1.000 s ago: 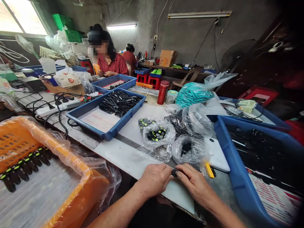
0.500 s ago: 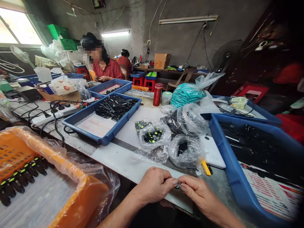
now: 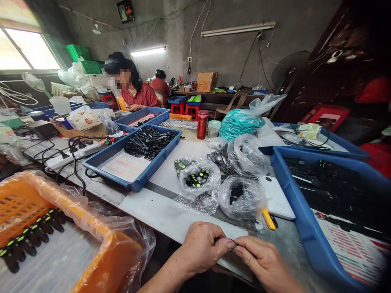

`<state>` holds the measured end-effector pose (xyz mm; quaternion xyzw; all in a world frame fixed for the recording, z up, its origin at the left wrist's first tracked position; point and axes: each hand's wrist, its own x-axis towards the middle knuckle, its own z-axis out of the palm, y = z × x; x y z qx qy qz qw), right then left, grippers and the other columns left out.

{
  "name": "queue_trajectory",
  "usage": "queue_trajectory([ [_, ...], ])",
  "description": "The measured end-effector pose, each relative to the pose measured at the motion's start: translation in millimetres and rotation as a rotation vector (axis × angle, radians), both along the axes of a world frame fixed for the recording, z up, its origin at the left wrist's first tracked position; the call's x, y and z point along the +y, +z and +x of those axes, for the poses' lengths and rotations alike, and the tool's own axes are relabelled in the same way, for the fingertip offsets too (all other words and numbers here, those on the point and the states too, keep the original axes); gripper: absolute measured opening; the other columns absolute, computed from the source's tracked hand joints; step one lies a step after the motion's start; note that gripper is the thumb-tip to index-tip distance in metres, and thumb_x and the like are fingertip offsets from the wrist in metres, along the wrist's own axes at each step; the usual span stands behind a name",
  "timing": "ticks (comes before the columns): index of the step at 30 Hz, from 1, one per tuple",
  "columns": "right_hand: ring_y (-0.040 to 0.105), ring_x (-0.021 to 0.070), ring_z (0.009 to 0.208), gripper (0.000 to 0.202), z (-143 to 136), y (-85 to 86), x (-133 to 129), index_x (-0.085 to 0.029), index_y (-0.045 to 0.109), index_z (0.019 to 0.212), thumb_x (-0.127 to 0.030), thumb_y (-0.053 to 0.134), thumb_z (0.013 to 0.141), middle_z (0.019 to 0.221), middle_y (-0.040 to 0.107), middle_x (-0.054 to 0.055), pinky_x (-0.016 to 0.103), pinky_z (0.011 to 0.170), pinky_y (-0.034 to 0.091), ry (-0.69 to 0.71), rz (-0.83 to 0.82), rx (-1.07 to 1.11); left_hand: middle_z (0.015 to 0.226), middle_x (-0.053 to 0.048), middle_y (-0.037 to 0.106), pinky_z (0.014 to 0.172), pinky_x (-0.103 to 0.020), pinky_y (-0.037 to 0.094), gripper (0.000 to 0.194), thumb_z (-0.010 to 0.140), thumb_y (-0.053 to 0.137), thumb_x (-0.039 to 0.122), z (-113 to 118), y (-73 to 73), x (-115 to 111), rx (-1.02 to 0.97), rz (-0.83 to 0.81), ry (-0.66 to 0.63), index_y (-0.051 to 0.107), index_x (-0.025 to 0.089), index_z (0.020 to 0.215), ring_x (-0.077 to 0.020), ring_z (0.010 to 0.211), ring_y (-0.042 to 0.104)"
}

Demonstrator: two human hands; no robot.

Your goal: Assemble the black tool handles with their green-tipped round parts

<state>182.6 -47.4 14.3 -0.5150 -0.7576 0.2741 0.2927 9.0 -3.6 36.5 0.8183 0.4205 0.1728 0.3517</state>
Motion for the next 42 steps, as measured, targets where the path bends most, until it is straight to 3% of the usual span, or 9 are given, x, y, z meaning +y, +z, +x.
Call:
queue_trajectory([
  [5,0.053,0.0161,0.056,0.041,14.1,8.2,7.7,-0.021,0.058,0.069,-0.047,0.034,0.089,0.059,0.056,0.000,0.024,0.054,0.037,0.178,-0.070,-0.037,0.060,0.002,0.060,0.050,-0.017,0.031,0.023,0.077,0.052,0.034,1.3,4.4,-1.2,0.004,0.012,-0.063,0.066,0.018,0.070,-0.0089,0.056,0.052],
  [12,0.056,0.0182,0.059,0.032,2.7,-0.4,3.6,-0.022,0.057,0.069,-0.036,0.036,0.089,0.063,0.059,0.002,0.026,0.054,0.040,-0.020,0.073,-0.055,0.060,0.002,0.058,0.052,-0.020,0.031,0.025,0.080,0.048,0.032,8.0,-2.7,-3.7,0.095,0.136,0.068,0.063,0.019,0.065,-0.0104,0.057,0.050],
  [22,0.054,0.0156,0.057,0.043,4.1,20.3,6.3,-0.019,0.061,0.070,-0.044,0.033,0.090,0.062,0.059,0.001,0.023,0.052,0.042,0.085,0.033,-0.040,0.048,0.005,0.037,0.048,-0.020,0.024,0.036,0.085,0.037,0.028,1.9,0.8,-2.9,-0.015,0.084,0.002,0.046,0.016,0.052,-0.0078,0.049,0.034],
  [33,0.051,0.0138,0.054,0.049,10.5,21.7,6.9,-0.018,0.060,0.068,-0.051,0.030,0.090,0.058,0.055,0.000,0.022,0.051,0.037,0.173,-0.048,-0.020,0.054,0.004,0.050,0.050,-0.018,0.027,0.027,0.081,0.045,0.028,4.2,-0.6,-5.6,-0.053,0.043,-0.035,0.059,0.017,0.062,-0.0076,0.052,0.042],
  [42,0.054,0.0162,0.057,0.049,4.5,8.0,0.7,-0.019,0.059,0.071,-0.047,0.025,0.092,0.061,0.058,0.002,0.025,0.053,0.038,0.030,0.071,-0.104,0.055,0.003,0.055,0.051,-0.019,0.028,0.027,0.080,0.047,0.031,6.6,-8.7,-6.4,-0.009,0.061,0.059,0.062,0.017,0.062,-0.0085,0.053,0.045],
])
